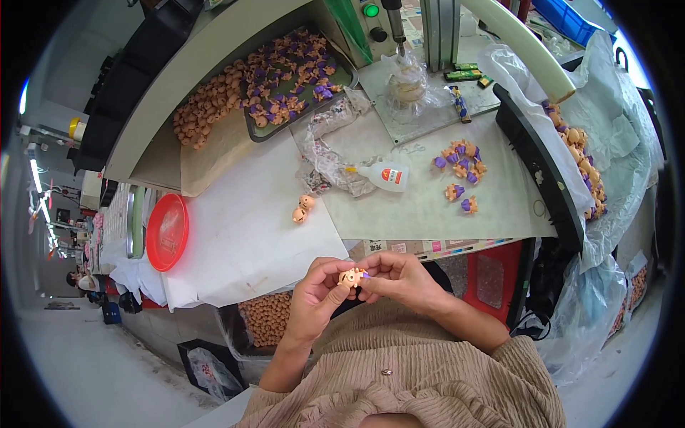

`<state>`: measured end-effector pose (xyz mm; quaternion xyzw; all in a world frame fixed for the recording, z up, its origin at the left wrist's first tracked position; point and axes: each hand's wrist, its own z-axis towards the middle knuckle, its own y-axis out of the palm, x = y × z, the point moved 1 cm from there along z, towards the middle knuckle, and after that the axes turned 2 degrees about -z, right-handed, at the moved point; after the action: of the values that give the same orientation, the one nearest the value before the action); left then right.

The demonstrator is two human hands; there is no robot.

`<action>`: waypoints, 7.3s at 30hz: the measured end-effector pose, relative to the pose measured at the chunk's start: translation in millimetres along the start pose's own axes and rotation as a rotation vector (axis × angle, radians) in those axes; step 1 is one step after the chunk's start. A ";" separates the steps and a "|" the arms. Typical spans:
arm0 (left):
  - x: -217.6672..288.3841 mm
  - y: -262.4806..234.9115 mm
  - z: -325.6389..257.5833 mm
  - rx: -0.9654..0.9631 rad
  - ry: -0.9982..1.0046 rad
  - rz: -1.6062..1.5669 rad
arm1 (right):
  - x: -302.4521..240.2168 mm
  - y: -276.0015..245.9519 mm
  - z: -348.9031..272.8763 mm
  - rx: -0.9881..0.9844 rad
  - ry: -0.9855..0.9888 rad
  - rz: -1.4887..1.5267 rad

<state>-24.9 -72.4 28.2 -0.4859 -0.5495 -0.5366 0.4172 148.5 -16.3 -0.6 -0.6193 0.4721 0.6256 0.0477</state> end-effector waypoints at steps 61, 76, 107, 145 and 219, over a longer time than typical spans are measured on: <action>16.1 -1.1 -21.4 0.172 0.110 0.059 | 13.1 17.6 10.3 -0.043 0.019 0.178; 41.1 -12.5 -7.8 0.252 -0.016 -0.122 | -18.4 33.7 27.8 -0.015 -0.051 0.032; 66.9 -137.1 -2.4 0.242 0.097 -0.086 | -29.1 112.8 122.6 0.027 0.115 -0.158; 88.7 -166.1 38.4 0.084 0.171 0.468 | -40.0 104.9 160.4 -0.003 0.145 -0.134; 81.9 -92.8 -79.1 0.087 0.004 0.564 | -20.3 129.0 56.0 -0.162 -0.143 -0.805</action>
<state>-135.6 -139.6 97.4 -0.6002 -0.4143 -0.3760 0.5716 29.1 -40.2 72.7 -0.7112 0.1371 0.6334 0.2724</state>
